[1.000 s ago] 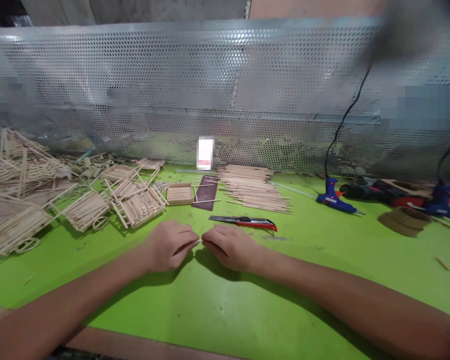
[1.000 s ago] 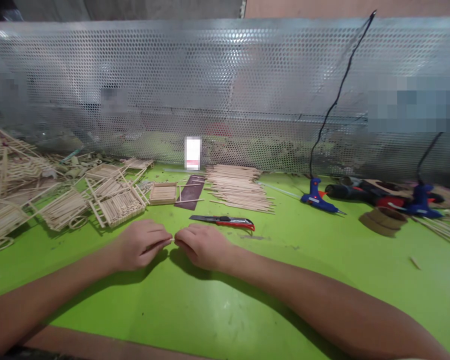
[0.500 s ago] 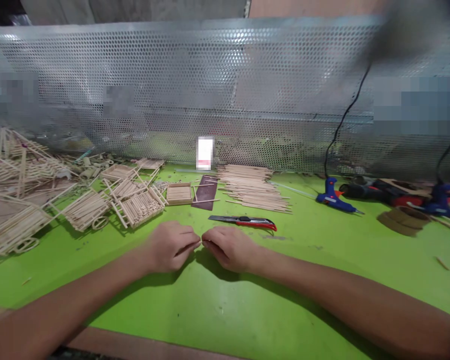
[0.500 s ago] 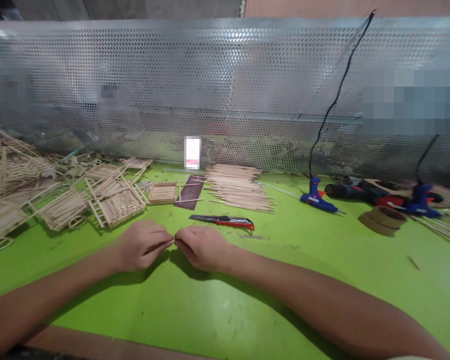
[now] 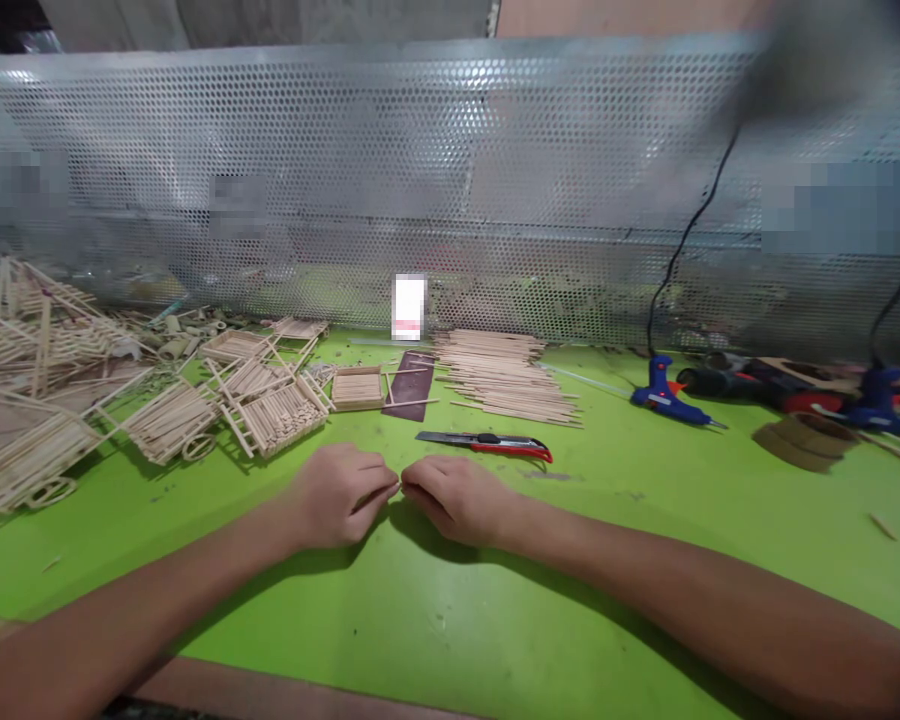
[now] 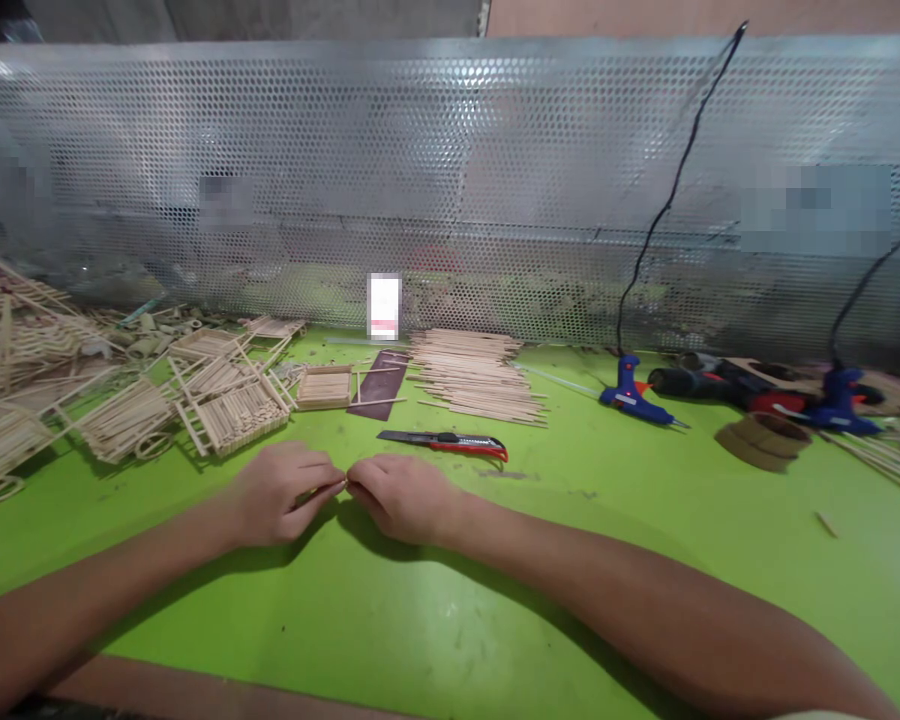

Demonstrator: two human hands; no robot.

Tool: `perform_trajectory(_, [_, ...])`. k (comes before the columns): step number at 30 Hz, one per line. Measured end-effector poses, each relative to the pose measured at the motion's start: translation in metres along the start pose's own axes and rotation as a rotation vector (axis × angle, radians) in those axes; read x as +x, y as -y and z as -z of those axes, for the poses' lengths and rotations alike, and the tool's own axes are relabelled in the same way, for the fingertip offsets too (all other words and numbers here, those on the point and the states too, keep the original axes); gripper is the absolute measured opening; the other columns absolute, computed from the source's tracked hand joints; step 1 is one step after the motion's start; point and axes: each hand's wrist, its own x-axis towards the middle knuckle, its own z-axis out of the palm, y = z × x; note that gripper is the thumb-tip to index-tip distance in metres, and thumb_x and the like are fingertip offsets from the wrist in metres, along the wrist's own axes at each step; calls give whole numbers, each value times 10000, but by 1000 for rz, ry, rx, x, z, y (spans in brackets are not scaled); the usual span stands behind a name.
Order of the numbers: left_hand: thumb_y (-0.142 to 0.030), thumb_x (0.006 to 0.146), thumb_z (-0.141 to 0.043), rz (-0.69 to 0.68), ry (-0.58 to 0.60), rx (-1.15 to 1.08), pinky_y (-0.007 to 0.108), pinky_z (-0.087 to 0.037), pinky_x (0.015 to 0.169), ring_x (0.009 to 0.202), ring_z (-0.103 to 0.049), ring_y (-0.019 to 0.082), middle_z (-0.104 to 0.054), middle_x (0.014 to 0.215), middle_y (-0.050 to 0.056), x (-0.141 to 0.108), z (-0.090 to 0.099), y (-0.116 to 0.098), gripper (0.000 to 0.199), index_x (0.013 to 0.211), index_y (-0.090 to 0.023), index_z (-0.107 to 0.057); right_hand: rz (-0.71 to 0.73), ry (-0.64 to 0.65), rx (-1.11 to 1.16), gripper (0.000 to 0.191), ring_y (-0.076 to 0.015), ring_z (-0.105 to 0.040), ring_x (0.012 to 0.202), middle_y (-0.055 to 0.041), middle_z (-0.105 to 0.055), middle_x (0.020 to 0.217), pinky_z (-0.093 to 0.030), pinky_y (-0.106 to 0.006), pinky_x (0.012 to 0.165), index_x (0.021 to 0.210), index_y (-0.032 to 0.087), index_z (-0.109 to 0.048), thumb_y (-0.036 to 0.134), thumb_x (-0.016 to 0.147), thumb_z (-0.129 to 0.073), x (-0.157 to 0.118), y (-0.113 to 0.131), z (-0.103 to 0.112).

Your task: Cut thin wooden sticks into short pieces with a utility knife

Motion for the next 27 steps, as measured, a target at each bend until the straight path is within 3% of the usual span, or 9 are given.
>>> perform_trajectory(6, [-147, 988, -539, -24, 7, -20, 271, -358, 529, 530, -516, 122, -661, 655, 6, 0, 1, 4, 221, 829, -162, -691, 31, -21, -28, 170, -186, -635, 768, -64, -705, 855, -450, -291, 681, 1046, 164, -647, 264, 1098, -519, -1, -2, -2])
perform_trajectory(13, [-126, 989, -552, -165, 1, 150, 283, -398, 535, 529, -548, 125, -680, 677, 1, 1, 0, 9, 194, 868, -172, -696, 164, -75, -42, 222, -176, -604, 727, -53, -696, 824, -457, -286, 662, 1062, 164, -661, 260, 1110, -467, -3, 3, -1])
perform_trajectory(17, [-140, 999, -544, -120, 4, 143, 292, -450, 523, 532, -583, 136, -704, 693, 19, 2, 5, 18, 213, 871, -192, -706, 264, -102, -59, 236, -167, -584, 709, -45, -671, 783, -436, -279, 650, 1011, 155, -659, 259, 1106, -469, -5, 6, 1])
perform_trajectory(22, [-224, 975, -532, 99, -46, 189, 320, -466, 516, 610, -653, 199, -734, 762, 60, -8, 48, 54, 215, 910, -231, -737, 247, -83, -57, 205, -162, -580, 709, -40, -681, 791, -421, -282, 649, 1019, 157, -657, 235, 1095, -483, -6, -1, 4])
perform_trajectory(27, [-315, 973, -468, 308, -53, 372, 264, -324, 439, 525, -576, 167, -723, 712, 47, -20, 91, 84, 326, 817, -209, -734, 229, -81, -87, 251, -169, -568, 710, -41, -682, 785, -402, -298, 640, 1001, 161, -666, 263, 1102, -461, -6, -4, 5])
